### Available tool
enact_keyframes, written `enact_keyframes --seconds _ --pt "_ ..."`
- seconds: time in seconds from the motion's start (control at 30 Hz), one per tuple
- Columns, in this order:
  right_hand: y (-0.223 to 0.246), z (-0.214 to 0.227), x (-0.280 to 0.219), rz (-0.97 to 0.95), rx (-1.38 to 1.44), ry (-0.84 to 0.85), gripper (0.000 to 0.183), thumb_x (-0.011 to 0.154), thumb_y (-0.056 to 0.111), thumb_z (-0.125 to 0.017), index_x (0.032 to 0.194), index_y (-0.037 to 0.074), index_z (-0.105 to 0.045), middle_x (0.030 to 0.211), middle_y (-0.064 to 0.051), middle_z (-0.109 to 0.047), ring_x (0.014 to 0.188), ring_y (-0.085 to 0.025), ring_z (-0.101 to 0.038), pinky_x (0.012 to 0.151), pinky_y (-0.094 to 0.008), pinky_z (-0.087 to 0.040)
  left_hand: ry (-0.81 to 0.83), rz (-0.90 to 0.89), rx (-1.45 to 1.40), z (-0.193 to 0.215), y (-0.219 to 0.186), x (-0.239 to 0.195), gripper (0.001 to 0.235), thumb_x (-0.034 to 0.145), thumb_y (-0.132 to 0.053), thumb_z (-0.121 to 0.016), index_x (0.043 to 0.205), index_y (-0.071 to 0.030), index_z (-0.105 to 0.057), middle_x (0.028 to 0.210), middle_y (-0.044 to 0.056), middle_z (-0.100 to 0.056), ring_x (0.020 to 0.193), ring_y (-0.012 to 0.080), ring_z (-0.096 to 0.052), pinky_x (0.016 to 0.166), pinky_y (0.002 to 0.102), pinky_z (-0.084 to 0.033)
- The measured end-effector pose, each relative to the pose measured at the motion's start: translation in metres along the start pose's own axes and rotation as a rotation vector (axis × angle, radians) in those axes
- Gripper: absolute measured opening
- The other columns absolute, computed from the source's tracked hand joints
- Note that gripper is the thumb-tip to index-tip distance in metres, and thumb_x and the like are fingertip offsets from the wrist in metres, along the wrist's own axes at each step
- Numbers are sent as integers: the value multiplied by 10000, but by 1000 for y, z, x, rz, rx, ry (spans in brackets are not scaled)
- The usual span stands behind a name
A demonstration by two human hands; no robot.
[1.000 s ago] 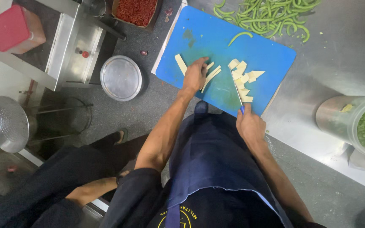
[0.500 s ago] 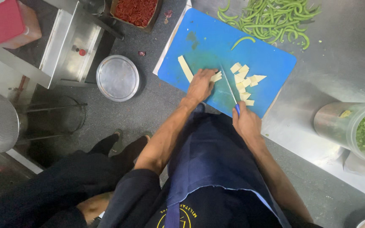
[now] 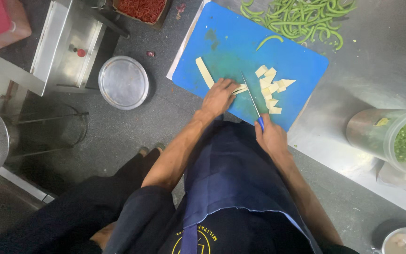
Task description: The person uses a knife to cut white vegetable sticks into small cubes on a blue cutting board. The chopped pieces accumulate on the board as the person continues dicing.
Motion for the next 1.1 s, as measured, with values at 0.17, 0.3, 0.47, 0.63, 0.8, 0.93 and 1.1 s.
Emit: enact_keyframes --seconds 0.17,0.3,0.47,0.63,0.8,0.93,1.1 --pt "3 5 4 -21 -27 -30 270 1016 278 -568 1203 83 -564 778 -261 -702 732 -499 -680 685 -604 -526 -60 -66 -45 -11 2 5 335 823 -54 -757 1153 -60 -698 1223 95 -660 1142 337 -590 1027 425 -487" --pt "10 7 3 -40 -89 29 273 1012 297 -559 1188 88 -566 784 -252 -708 736 -489 -690 685 -601 -531 -85 -93 -7 -15 3 7 274 827 -41 -741 1100 -62 -725 1162 75 -685 1113 314 -609 1022 406 -502" --pt "11 1 0 -44 -111 85 252 1035 300 -532 1134 68 -543 766 -239 -709 741 -481 -696 680 -597 -534 -93 -75 1 -15 3 7 238 846 -50 -735 1082 -75 -736 1135 63 -693 1092 300 -622 990 397 -521" --pt "1 -19 3 -101 -159 137 263 1074 304 -506 1152 52 -502 746 -277 -689 743 -503 -681 682 -618 -528 -115 -81 -7 -14 4 7 237 843 -50 -731 1079 -71 -733 1139 61 -692 1105 301 -623 972 396 -527" --pt "-3 -24 3 -106 -142 98 290 1050 303 -516 1166 38 -485 734 -296 -676 711 -531 -661 662 -632 -516 -115 -82 -26 -15 4 6 236 854 -64 -733 1090 -64 -728 1139 70 -681 1095 306 -625 980 411 -529" --pt "-1 -18 -1 -110 -112 83 279 1052 307 -516 1133 42 -484 749 -299 -679 726 -535 -660 663 -640 -508 -151 -66 -26 -13 6 4 197 852 -80 -744 1047 -69 -722 1131 65 -680 1083 297 -635 1010 418 -528" --pt "1 -19 -6 -108 -128 145 276 1059 315 -508 1131 50 -483 728 -289 -680 716 -530 -661 660 -638 -507 -117 -60 -53 -15 7 4 202 857 -73 -742 1058 -72 -732 1106 60 -678 1075 295 -633 938 407 -547"
Point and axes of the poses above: each hand's wrist, its own x-axis towards the middle knuckle, its own z-axis out of the back of the hand, y = z × x, the point moved 5 cm from there along x, towards the middle knuckle
